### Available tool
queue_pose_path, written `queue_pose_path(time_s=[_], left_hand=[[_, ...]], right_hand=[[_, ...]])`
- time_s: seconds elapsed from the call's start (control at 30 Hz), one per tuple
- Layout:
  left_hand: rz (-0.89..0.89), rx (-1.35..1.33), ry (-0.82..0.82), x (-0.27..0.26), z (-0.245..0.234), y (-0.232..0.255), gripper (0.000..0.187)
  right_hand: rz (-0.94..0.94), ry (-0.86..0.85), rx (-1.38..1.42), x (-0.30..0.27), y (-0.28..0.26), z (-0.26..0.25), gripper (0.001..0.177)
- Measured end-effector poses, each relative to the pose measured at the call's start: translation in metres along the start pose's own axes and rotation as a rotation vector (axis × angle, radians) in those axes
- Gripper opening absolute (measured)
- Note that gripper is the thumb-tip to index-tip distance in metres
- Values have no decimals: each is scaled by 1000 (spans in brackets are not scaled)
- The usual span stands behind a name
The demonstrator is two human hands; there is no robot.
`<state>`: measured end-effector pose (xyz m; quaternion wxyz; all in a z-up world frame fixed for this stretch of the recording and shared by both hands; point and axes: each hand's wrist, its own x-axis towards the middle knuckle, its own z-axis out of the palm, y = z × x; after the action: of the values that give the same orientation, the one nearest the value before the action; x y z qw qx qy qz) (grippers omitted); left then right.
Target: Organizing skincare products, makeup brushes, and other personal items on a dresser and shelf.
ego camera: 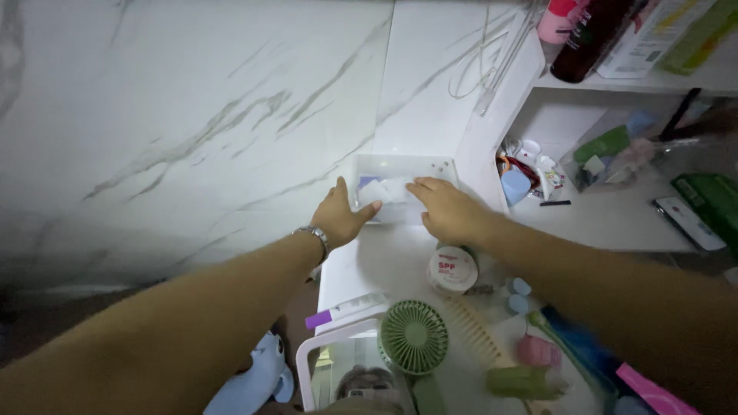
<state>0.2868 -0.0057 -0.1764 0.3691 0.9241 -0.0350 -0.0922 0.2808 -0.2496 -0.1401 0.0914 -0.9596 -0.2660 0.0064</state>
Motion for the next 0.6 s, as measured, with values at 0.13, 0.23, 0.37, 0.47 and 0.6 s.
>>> queue_pose_path(time_s=[0.13,0.23,0.37,0.47,0.6], left_hand=[[-57,66,-19,-46,-13,0,106],[-82,84,-10,-74,-10,-8,98],[192,130,183,-120,-2,-7,73],[248,89,167,-152,2,-1,71],[239,89,128,-180,14,2,73]], right_hand=[[15,-58,-77,1,-7,-12,66],[34,65,15,-10,-14,-25,67],[-43,229,24,-41,-22,-54,66],[-23,323,17,-80,-29,-81,68],[48,463,-10,-133,-22,-99,71]])
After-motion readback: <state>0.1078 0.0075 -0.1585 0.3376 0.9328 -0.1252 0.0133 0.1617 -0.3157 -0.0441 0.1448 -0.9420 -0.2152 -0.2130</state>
